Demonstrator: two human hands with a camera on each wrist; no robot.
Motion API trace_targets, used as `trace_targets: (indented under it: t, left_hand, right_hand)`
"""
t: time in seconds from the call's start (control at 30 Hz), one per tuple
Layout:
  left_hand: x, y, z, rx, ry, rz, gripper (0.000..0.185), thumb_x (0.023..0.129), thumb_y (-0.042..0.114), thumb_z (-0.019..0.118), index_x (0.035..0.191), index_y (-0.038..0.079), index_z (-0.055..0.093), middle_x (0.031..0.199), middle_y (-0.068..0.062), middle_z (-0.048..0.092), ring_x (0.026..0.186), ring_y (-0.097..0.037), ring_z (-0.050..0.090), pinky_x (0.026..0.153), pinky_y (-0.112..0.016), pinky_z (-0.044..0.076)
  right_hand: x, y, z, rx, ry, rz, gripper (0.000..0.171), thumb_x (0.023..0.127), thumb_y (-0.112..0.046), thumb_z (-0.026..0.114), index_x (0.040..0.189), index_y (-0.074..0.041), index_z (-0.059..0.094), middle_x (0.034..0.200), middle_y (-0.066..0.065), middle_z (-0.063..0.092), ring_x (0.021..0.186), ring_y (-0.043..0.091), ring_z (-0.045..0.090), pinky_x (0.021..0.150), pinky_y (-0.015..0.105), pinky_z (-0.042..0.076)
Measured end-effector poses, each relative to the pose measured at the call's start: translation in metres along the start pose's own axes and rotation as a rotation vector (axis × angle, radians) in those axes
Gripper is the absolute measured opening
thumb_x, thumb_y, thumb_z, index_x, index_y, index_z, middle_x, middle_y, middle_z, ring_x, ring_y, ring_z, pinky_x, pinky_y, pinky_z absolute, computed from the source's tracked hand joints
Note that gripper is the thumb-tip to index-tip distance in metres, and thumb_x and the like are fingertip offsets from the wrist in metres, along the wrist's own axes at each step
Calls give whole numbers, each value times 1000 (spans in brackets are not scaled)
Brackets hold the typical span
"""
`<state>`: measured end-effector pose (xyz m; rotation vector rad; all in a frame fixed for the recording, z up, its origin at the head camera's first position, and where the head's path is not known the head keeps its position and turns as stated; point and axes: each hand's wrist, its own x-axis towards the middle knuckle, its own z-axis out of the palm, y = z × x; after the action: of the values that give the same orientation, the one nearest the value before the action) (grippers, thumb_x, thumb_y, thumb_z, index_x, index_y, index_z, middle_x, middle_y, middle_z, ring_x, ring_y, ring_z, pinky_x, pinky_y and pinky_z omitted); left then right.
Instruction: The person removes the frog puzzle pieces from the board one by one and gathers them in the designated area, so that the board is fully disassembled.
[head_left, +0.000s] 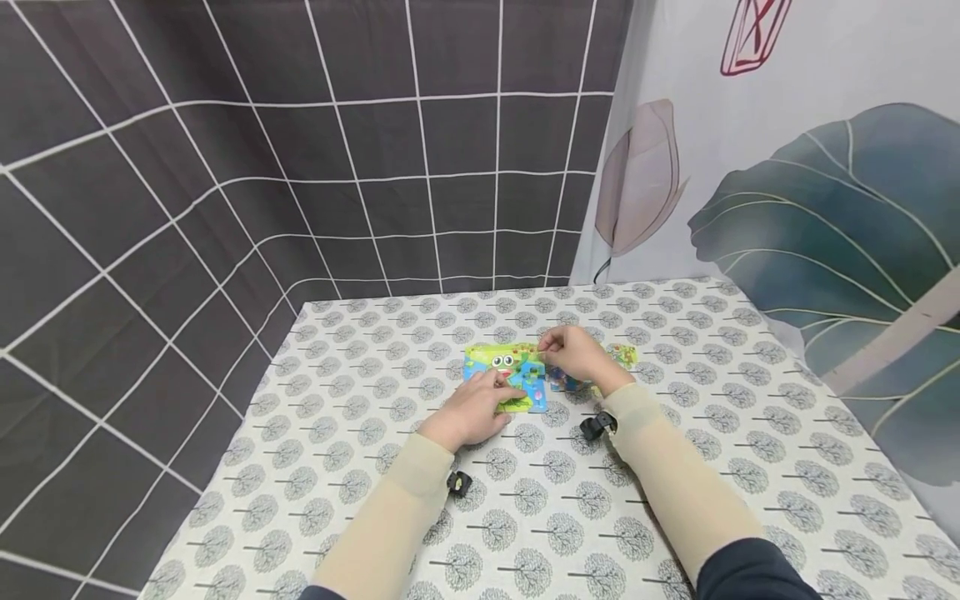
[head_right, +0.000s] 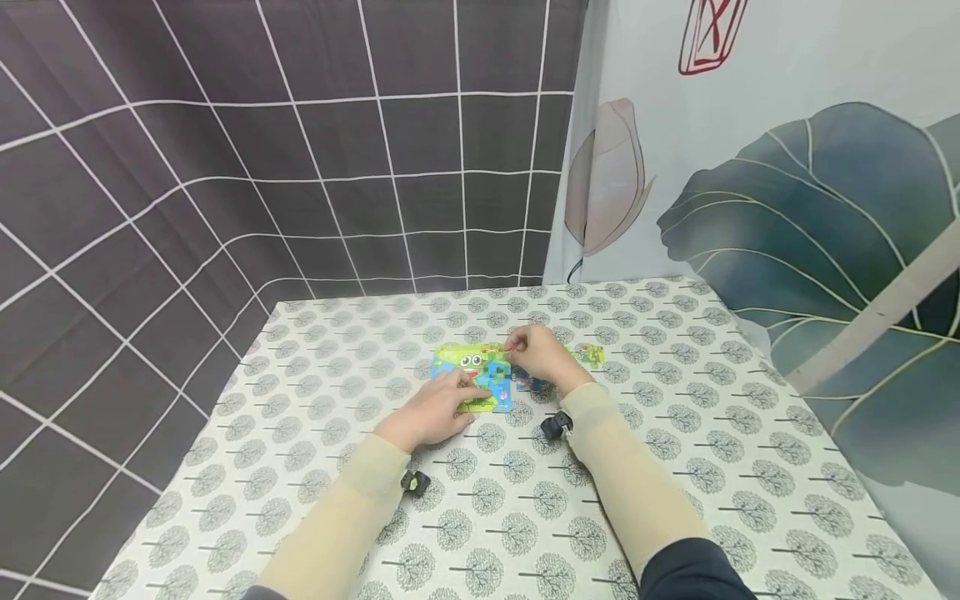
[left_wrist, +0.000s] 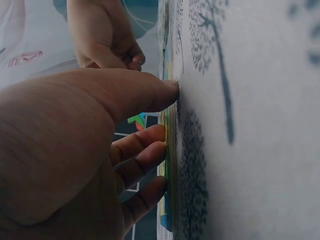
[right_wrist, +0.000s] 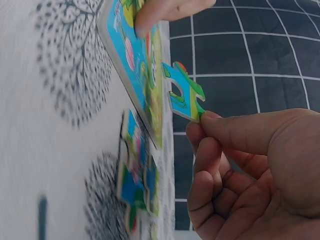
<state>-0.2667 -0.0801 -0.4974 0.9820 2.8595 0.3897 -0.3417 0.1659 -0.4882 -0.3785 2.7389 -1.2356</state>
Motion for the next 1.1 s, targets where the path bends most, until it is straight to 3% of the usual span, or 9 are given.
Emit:
trace_targets:
  t: [0.13, 0.3, 0.5, 0.8, 0.97, 1.1]
  left_hand:
    - [0, 0, 0, 5, -3, 2, 49, 100, 30, 71, 148, 34, 61, 136, 0, 53, 120, -16, 49, 107, -35, 45]
    - [-1, 1, 0, 7, -9, 4, 49, 100, 29, 70, 148, 33, 61, 138, 0, 53, 121, -16, 49, 109, -36, 44]
    - [-1, 2, -1, 5, -15, -4, 49, 101, 29, 70, 149, 32, 60, 140, -1, 52, 123, -17, 49, 110, -37, 44]
    - [-1, 1, -2, 0, -18, -7, 49, 101, 29, 70, 149, 32, 60, 142, -1, 52, 127, -19, 49, 127, -44, 27]
    - [-1, 1, -2, 1, -11, -3, 49, 101, 29, 69, 148, 33, 60, 140, 0, 53, 124, -17, 49, 117, -40, 40]
    - [-1, 2, -2, 6, -8, -3, 49, 100, 29, 70, 148, 34, 60, 139, 1, 53, 122, -17, 49, 111, -38, 44]
  right_hand:
    - [-5, 3, -9, 15, 26, 6, 5, 97, -13, 74, 101, -11, 71, 92, 7, 67, 74, 22, 63, 61, 34, 58]
    - [-12, 4, -18, 0, 55, 7, 6, 97, -13, 74, 102, -11, 70, 93, 7, 68, 74, 21, 63, 63, 32, 58]
    - [-17, 11, -28, 4, 47, 5, 8, 97, -12, 73, 103, -8, 69, 93, 8, 68, 71, 22, 62, 57, 32, 57]
    - [-24, 27, -40, 15, 62, 4, 7, 97, -12, 73, 102, -8, 69, 94, 8, 67, 84, 24, 63, 73, 36, 58]
    - [-33, 37, -49, -5, 58, 14, 10, 98, -14, 72, 105, -7, 69, 96, 9, 67, 84, 23, 62, 73, 34, 58]
    - [-42, 45, -58, -8, 49, 23, 11, 99, -13, 71, 107, -5, 69, 96, 10, 68, 80, 25, 64, 72, 34, 59]
